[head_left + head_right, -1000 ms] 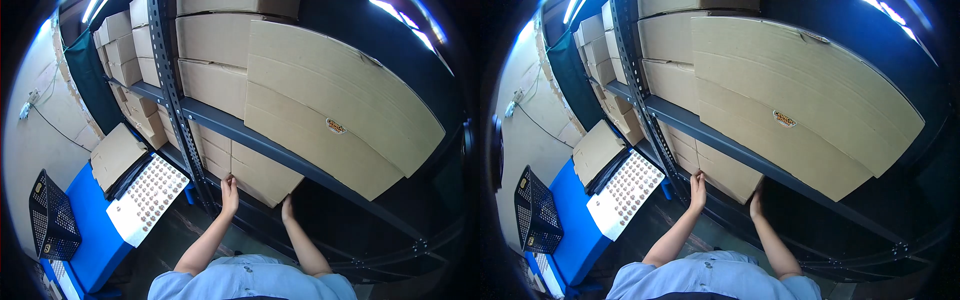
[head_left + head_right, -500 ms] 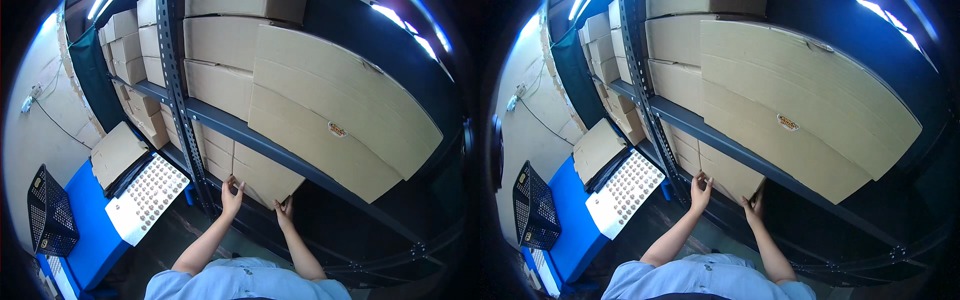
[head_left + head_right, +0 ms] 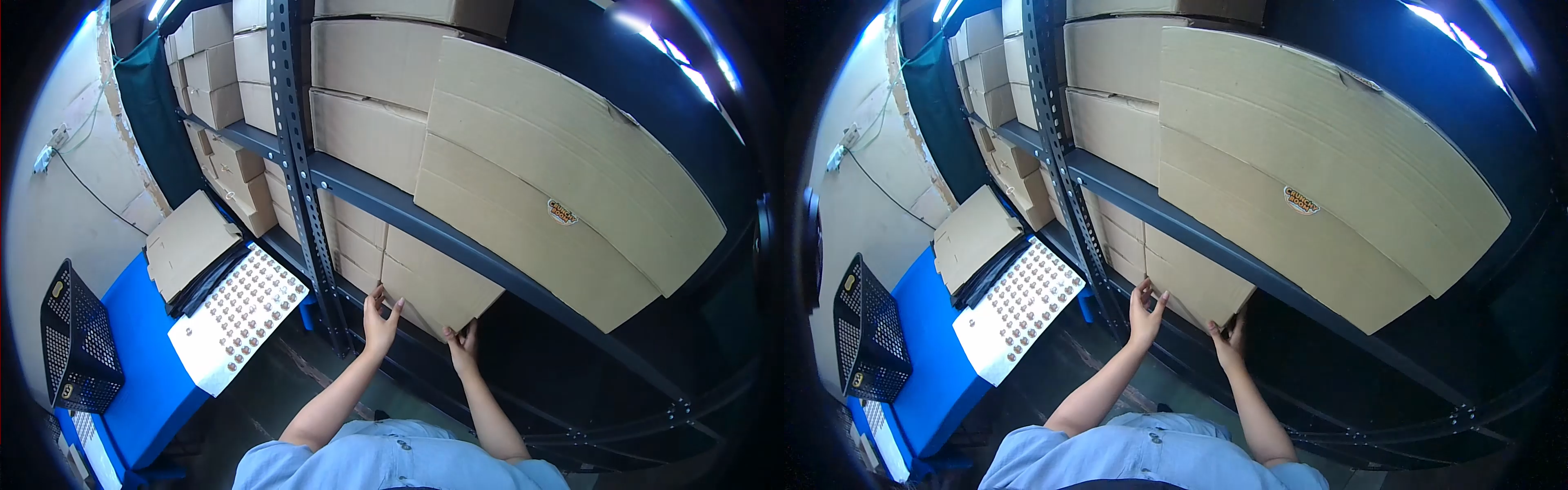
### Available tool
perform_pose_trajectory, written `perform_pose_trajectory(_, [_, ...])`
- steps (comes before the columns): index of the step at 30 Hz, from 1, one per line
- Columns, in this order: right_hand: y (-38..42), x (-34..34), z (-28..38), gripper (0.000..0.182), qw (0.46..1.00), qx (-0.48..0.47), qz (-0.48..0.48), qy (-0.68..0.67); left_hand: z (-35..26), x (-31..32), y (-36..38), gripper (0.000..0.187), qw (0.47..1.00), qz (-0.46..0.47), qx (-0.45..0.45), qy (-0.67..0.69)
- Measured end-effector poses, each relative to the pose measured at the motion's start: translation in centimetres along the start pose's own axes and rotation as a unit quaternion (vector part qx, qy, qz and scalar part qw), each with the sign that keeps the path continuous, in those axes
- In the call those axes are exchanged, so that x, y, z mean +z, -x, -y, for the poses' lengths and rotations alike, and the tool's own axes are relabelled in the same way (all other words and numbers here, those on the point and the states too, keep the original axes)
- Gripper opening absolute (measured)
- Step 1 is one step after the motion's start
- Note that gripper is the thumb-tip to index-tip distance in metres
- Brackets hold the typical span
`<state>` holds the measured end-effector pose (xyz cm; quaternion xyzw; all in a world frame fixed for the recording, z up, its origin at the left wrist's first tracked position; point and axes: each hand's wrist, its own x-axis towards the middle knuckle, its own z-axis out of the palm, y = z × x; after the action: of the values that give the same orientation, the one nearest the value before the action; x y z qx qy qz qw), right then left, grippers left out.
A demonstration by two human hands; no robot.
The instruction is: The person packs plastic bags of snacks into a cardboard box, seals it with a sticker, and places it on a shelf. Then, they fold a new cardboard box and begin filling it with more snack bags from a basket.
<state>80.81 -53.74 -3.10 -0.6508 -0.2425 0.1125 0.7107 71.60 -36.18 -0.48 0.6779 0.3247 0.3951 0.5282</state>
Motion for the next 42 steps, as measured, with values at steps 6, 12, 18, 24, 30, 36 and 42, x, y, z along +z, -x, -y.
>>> perform_pose_trajectory(6, [1.2,0.0,0.9,0.102,0.997,-0.001,0.065,0.046,0.4,-0.8,0.8,0.060,0.998,0.010,-0.016,0.060])
perform_pose_trajectory(12, [5.4,2.9,3.1,0.088,0.985,-0.116,-0.124,0.028,2.7,-5.7,2.1,0.047,0.992,-0.041,-0.030,0.114])
perform_pose_trajectory(18, [9.3,5.5,1.9,0.066,0.955,-0.197,-0.074,0.209,7.2,-16.4,5.1,0.052,0.980,-0.178,-0.081,0.026])
perform_pose_trajectory(24, [10.2,13.4,1.8,0.063,0.957,-0.210,0.096,0.176,7.5,-27.8,8.2,0.050,0.947,-0.303,-0.096,-0.042])
perform_pose_trajectory(30, [11.9,23.8,3.4,0.060,0.934,-0.239,0.212,0.157,5.5,-39.0,10.6,0.045,0.909,-0.402,-0.089,-0.065])
perform_pose_trajectory(36, [15.3,35.4,3.6,0.057,0.944,-0.212,0.212,0.138,7.2,-51.5,11.4,0.036,0.887,-0.447,-0.078,-0.083])
perform_pose_trajectory(42, [17.4,43.4,3.5,0.055,0.944,-0.182,0.227,0.157,8.5,-58.9,9.9,0.029,0.884,-0.453,-0.100,-0.048])
